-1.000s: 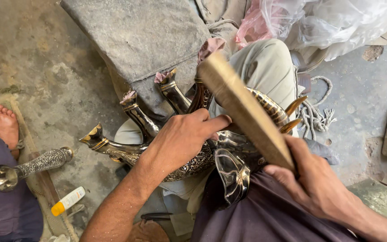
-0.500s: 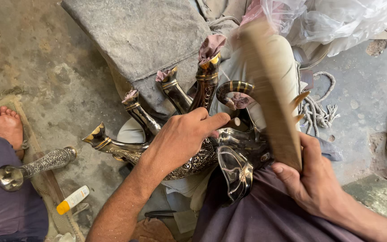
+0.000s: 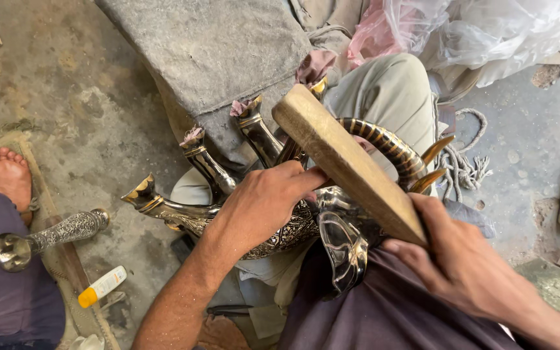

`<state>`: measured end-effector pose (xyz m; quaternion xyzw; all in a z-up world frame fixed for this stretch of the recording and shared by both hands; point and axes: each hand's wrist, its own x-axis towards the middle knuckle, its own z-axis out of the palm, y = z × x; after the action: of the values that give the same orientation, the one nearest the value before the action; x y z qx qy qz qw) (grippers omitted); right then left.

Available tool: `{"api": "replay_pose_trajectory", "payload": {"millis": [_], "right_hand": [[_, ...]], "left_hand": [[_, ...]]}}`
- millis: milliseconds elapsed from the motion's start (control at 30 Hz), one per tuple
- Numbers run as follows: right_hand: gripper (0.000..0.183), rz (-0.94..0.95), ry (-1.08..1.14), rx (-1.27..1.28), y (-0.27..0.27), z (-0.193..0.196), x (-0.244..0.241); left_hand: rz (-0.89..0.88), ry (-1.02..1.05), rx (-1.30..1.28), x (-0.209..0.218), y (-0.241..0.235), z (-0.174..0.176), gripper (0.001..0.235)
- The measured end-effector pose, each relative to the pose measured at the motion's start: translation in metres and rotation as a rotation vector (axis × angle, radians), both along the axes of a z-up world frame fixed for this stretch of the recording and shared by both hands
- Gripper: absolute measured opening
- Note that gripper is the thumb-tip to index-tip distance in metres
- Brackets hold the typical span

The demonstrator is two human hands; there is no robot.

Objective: The person uses a small metal punch and a wooden mallet to engrave decorative patterns onto a dark metallic multi-spouted object. They repeatedly tap the punch with the mallet to create indentations along the surface.

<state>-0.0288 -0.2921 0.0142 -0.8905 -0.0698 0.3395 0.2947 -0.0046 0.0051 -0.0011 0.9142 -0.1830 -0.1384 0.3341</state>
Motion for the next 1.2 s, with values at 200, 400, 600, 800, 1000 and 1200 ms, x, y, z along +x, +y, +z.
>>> {"api": "replay_pose_trajectory", "payload": {"millis": [200, 400, 600, 800, 1000, 1200], "right_hand": [[0.068, 0.094, 0.103, -0.005, -0.003, 0.003, 0.0], [0.069, 0.119, 0.005, 0.084, -0.006, 0.003, -0.001], [0.064, 0.165, 0.027, -0.051, -0.029, 0.003, -0.002], [0.049, -0.485, -0.415, 0.007, -0.095, -0.028, 0.02], [0.047, -0.649, -0.161, -0.346, -0.163, -0.172, 0.046], [0.048, -0.272, -0.074, -0.346, -0.185, -0.268, -0.031]], "left_hand": [[0.036, -0.005, -0.059, -0.006, 0.0, -0.004, 0.039], [0.025, -0.027, -0.078, -0.01, 0.004, -0.012, 0.031], [0.042, 0.009, -0.028, -0.012, 0.003, -0.011, 0.035], [0.283, -0.105, -0.258, -0.029, 0.006, -0.006, 0.026], [0.527, -0.408, -0.323, -0.055, 0.003, -0.024, 0.024], [0.821, -0.391, -0.419, -0.083, 0.008, -0.049, 0.028]]}}
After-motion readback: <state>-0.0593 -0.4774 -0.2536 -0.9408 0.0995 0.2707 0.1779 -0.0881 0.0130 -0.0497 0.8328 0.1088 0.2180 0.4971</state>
